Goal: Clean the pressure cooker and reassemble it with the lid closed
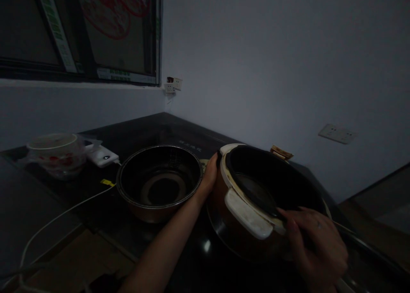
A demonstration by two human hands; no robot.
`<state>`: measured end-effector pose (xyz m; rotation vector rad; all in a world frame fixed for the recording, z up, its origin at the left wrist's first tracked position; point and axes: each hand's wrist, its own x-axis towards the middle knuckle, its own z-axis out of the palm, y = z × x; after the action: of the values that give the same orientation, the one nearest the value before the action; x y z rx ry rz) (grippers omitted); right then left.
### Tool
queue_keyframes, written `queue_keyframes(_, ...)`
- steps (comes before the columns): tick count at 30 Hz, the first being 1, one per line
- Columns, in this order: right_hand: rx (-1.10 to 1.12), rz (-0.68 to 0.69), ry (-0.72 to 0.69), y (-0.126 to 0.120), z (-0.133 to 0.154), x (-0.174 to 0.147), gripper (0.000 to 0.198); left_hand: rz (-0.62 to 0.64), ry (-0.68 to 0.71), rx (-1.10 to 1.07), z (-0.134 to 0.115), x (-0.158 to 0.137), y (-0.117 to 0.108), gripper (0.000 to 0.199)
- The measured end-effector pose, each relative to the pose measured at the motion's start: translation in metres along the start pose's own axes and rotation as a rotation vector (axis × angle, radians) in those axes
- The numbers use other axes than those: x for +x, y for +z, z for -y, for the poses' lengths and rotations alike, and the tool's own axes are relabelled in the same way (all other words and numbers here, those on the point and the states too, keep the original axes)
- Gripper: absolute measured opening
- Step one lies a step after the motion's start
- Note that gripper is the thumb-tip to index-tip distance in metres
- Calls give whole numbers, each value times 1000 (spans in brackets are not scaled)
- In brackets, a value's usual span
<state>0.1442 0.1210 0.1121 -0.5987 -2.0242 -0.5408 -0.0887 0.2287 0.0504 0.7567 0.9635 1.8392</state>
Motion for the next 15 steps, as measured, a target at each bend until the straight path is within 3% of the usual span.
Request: queue_keyframes(15,-20,-11,15,2,-1,-4,13,64,-2,180,19,31,-7,31)
